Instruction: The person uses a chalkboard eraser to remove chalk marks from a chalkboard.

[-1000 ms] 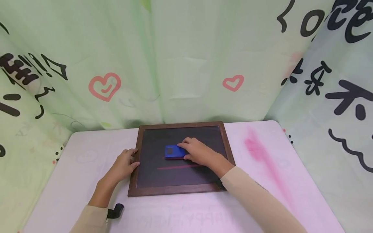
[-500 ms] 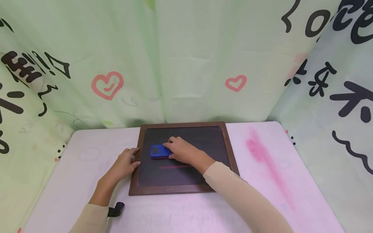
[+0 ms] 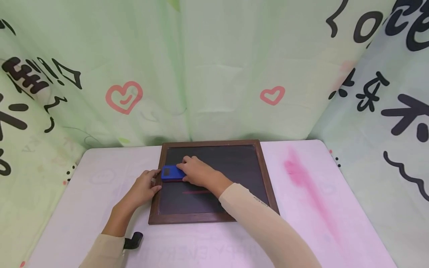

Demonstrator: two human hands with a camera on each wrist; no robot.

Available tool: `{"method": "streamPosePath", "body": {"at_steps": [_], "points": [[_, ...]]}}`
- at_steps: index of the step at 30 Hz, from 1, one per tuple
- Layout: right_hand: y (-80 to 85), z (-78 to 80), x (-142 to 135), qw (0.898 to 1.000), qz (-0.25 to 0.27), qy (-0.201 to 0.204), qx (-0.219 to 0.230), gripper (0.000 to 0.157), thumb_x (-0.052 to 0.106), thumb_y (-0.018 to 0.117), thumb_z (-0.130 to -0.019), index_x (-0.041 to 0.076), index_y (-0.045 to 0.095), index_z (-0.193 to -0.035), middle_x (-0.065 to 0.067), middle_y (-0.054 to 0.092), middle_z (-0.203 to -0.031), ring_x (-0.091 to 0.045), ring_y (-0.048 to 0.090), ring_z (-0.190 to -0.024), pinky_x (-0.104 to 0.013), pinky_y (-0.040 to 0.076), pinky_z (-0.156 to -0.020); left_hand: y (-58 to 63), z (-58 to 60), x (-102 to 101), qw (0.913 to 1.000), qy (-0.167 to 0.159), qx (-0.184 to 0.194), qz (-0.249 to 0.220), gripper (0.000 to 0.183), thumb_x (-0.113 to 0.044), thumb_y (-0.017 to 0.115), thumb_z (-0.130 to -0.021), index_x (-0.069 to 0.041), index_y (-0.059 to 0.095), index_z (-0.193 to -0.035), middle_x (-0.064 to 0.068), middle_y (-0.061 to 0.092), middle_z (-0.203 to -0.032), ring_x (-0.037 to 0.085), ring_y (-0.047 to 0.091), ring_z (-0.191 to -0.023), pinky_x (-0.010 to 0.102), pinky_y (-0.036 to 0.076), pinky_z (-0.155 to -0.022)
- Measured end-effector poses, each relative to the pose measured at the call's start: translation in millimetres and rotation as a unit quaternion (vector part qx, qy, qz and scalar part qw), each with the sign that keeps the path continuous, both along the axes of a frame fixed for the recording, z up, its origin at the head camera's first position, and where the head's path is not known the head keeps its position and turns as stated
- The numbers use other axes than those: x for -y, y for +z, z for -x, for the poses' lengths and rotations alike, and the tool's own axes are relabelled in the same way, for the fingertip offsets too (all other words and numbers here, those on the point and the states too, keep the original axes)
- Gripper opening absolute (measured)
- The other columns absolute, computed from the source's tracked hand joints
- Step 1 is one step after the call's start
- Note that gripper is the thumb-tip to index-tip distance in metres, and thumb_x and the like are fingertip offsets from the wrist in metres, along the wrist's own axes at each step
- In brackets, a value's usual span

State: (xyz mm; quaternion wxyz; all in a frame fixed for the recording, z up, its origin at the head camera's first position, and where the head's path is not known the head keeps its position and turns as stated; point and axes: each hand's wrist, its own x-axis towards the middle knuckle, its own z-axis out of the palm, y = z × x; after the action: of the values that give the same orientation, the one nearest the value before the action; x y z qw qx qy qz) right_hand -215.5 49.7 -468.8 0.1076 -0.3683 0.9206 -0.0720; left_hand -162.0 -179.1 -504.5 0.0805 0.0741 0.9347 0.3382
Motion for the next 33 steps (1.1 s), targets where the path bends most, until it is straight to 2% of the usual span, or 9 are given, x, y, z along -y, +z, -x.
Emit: {"method": "streamPosePath", "body": {"at_steps": [18, 19, 24, 26, 33], "points": [[2.4, -0.5, -18.5, 1.000, -0.008, -0.001, 0.021, 0.056, 0.025, 0.070, -0.100, 0.013, 0.053, -0.151, -0.012, 0.056, -0.140, -0.030, 0.056, -0.126, -0.041, 0.050, -0.104, -0.1, -0.5, -1.9, 1.0000, 0.004, 0.000, 0.000, 0.058, 0.000, 0.070, -0.095, 0.009, 0.046, -0.148, 0.028, 0.054, -0.126, 0.030, 0.055, -0.096, 0.044, 0.048, -0.085], [2.1, -0.6, -21.0, 1.000, -0.008, -0.002, 0.021, 0.056, 0.025, 0.070, -0.100, 0.013, 0.053, -0.151, -0.012, 0.056, -0.140, -0.030, 0.056, -0.126, -0.041, 0.050, -0.104, -3.8, 0.6, -0.7, 1.0000, 0.003, -0.008, 0.001, 0.058, 0.000, 0.070, -0.095, 0.008, 0.047, -0.147, 0.027, 0.055, -0.125, 0.029, 0.055, -0.095, 0.043, 0.048, -0.085], [1.1, -1.8, -37.4, 1.000, 0.004, -0.010, 0.027, 0.056, 0.023, 0.071, -0.099, 0.012, 0.053, -0.152, -0.013, 0.057, -0.140, -0.031, 0.056, -0.125, -0.042, 0.050, -0.103, -3.1, 0.1, -0.5, 0.9999, 0.002, -0.017, 0.001, 0.058, 0.000, 0.071, -0.093, 0.009, 0.048, -0.146, 0.029, 0.055, -0.124, 0.030, 0.056, -0.096, 0.045, 0.049, -0.086], [1.3, -3.3, -45.7, 0.999, 0.012, -0.013, 0.027, 0.056, 0.022, 0.072, -0.099, 0.011, 0.054, -0.151, -0.014, 0.057, -0.139, -0.032, 0.056, -0.124, -0.043, 0.050, -0.102, 1.2, -1.6, -1.7, 1.0000, 0.003, -0.009, 0.000, 0.058, 0.001, 0.071, -0.094, 0.010, 0.047, -0.146, 0.029, 0.055, -0.125, 0.030, 0.056, -0.096, 0.045, 0.049, -0.086], [1.9, -10.1, -80.5, 0.999, 0.027, -0.035, 0.014, 0.055, 0.021, 0.075, -0.096, 0.008, 0.057, -0.147, -0.016, 0.058, -0.137, -0.032, 0.058, -0.121, -0.045, 0.051, -0.101, 1.5, -1.5, -2.5, 1.0000, 0.005, 0.006, -0.003, 0.059, 0.001, 0.070, -0.094, 0.009, 0.046, -0.148, 0.027, 0.054, -0.125, 0.027, 0.055, -0.092, 0.040, 0.048, -0.080]]}}
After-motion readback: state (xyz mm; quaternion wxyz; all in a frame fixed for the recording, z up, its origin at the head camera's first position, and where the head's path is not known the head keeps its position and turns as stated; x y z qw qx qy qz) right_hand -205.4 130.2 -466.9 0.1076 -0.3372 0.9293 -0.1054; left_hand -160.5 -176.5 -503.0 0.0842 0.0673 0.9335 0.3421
